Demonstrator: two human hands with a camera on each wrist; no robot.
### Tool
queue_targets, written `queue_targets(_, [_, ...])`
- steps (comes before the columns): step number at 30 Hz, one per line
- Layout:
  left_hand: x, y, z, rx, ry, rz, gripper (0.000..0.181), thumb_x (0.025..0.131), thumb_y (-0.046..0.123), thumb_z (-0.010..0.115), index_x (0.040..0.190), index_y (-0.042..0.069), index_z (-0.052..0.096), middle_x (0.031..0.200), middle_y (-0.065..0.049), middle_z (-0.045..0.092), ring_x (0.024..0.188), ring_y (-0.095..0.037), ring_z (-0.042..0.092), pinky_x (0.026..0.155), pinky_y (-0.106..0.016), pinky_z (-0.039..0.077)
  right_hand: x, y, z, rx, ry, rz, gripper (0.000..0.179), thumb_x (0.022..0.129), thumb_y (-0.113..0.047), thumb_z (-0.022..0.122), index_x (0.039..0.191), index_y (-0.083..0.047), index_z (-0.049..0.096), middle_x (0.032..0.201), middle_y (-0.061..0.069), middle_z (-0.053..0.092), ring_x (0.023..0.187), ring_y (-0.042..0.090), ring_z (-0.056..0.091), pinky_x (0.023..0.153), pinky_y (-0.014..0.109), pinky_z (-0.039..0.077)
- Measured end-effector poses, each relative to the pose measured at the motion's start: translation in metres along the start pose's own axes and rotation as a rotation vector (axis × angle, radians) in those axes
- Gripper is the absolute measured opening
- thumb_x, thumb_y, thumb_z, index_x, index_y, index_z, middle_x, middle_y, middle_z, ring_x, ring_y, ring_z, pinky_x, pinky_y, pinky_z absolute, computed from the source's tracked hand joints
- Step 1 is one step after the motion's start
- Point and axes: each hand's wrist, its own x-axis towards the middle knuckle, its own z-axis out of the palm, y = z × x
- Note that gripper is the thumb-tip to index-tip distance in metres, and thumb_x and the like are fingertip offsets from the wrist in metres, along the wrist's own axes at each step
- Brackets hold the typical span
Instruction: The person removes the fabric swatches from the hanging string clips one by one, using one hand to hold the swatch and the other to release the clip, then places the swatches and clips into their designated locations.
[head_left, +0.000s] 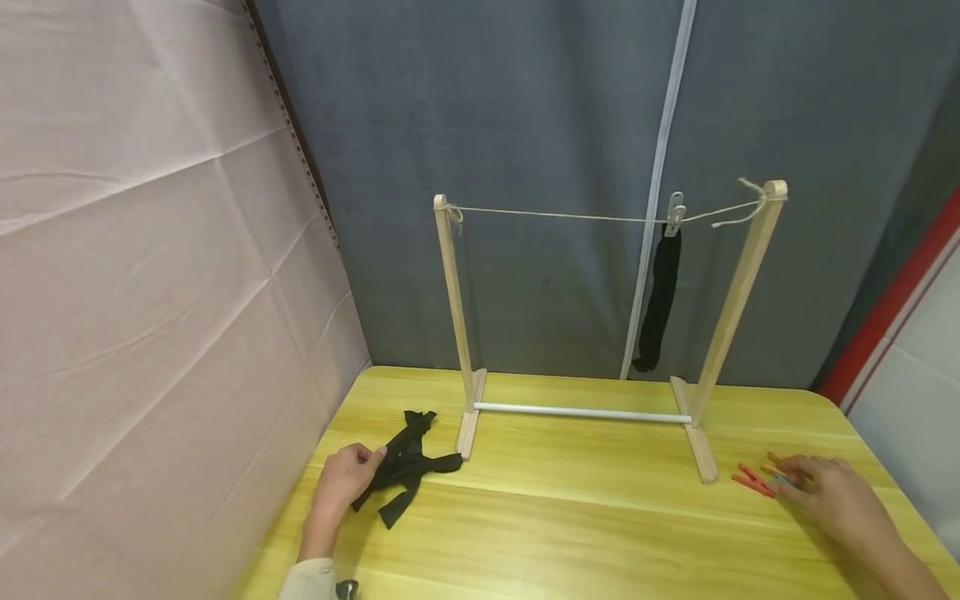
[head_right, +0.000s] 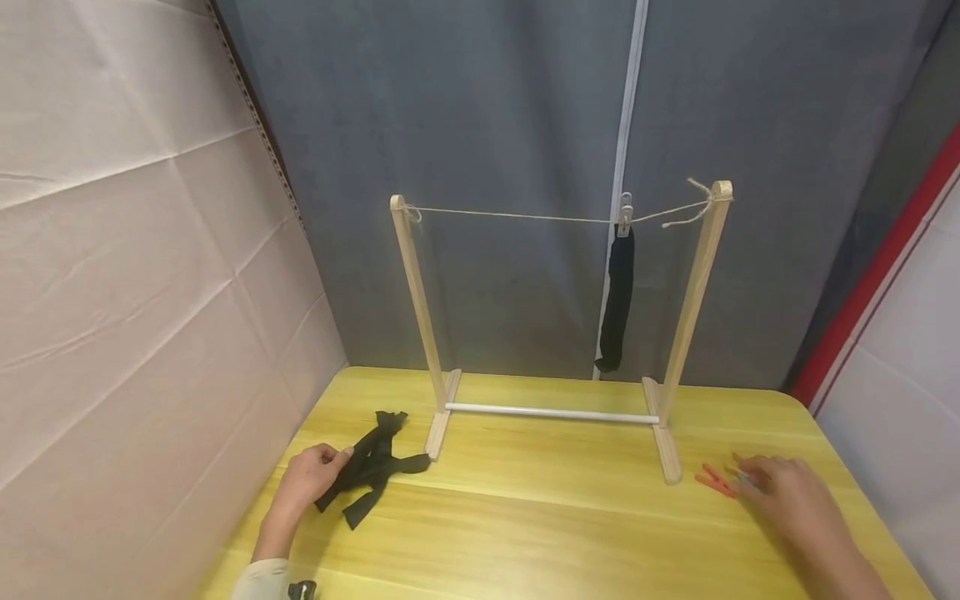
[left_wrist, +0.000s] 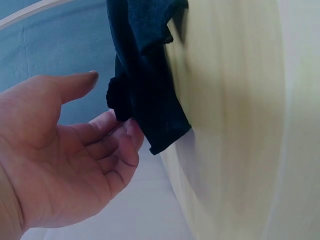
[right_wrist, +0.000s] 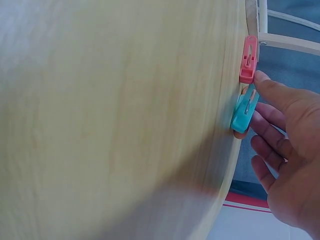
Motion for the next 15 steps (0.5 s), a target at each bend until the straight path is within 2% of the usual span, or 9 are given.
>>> queue_targets(3, [0.001, -0.002, 0.000, 0.000, 0.036, 0.006, 0.040, 0.103, 0.044, 0.066, 0.103, 0.004, 0.073, 0.095, -0.009, 0.075, 0.081, -0.022, 0.066, 0.071, -0.041, 0.055, -0.001, 0.002, 0.000, 0.008, -0.011, 0.003, 0.033, 0.087, -0.032, 0.087, 0.106, -0.006, 0.080, 0.089, -0.003, 0.075, 0.077, -0.002, 0.056, 0.066, 0.031, 0.049])
queue_targets(5, [0.002, -0.003, 0.000, -0.007, 0.065, 0.015, 0.041, 0.103, 0.044, 0.066, 0.103, 0.004, 0.072, 0.098, -0.011, 0.076, 0.085, -0.024, 0.068, 0.074, -0.045, 0.057, 0.000, 0.001, -0.001, 0.016, -0.031, 0.014, 0.035, 0.088, -0.034, 0.086, 0.108, -0.005, 0.080, 0.091, -0.001, 0.077, 0.078, -0.002, 0.058, 0.066, 0.032, 0.050])
queue_targets(9, [0.003, -0.001, -0.001, -0.016, 0.132, 0.046, 0.043, 0.102, 0.044, 0.067, 0.107, 0.001, 0.071, 0.107, -0.017, 0.075, 0.094, -0.031, 0.071, 0.083, -0.054, 0.058, 0.002, -0.003, -0.008, 0.048, -0.088, 0.075, 0.044, 0.093, -0.040, 0.082, 0.113, -0.001, 0.077, 0.096, 0.008, 0.079, 0.083, 0.017, 0.068, 0.068, 0.040, 0.055])
queue_targets(11, [0.003, 0.001, -0.001, -0.024, 0.155, 0.060, 0.046, 0.103, 0.044, 0.067, 0.111, 0.000, 0.070, 0.112, -0.020, 0.074, 0.100, -0.035, 0.071, 0.087, -0.056, 0.057, 0.002, -0.005, -0.012, 0.064, -0.110, 0.108, 0.051, 0.095, -0.044, 0.079, 0.115, 0.002, 0.075, 0.102, 0.016, 0.079, 0.088, 0.030, 0.071, 0.070, 0.047, 0.058])
queue_targets(15, [0.002, 0.008, -0.001, -0.046, 0.192, 0.089, 0.053, 0.102, 0.047, 0.067, 0.125, -0.001, 0.067, 0.126, -0.023, 0.069, 0.115, -0.041, 0.066, 0.094, -0.059, 0.055, 0.004, -0.009, -0.018, 0.059, -0.132, 0.142, 0.062, 0.096, -0.050, 0.076, 0.119, 0.008, 0.072, 0.112, 0.028, 0.075, 0.094, 0.042, 0.071, 0.071, 0.053, 0.059])
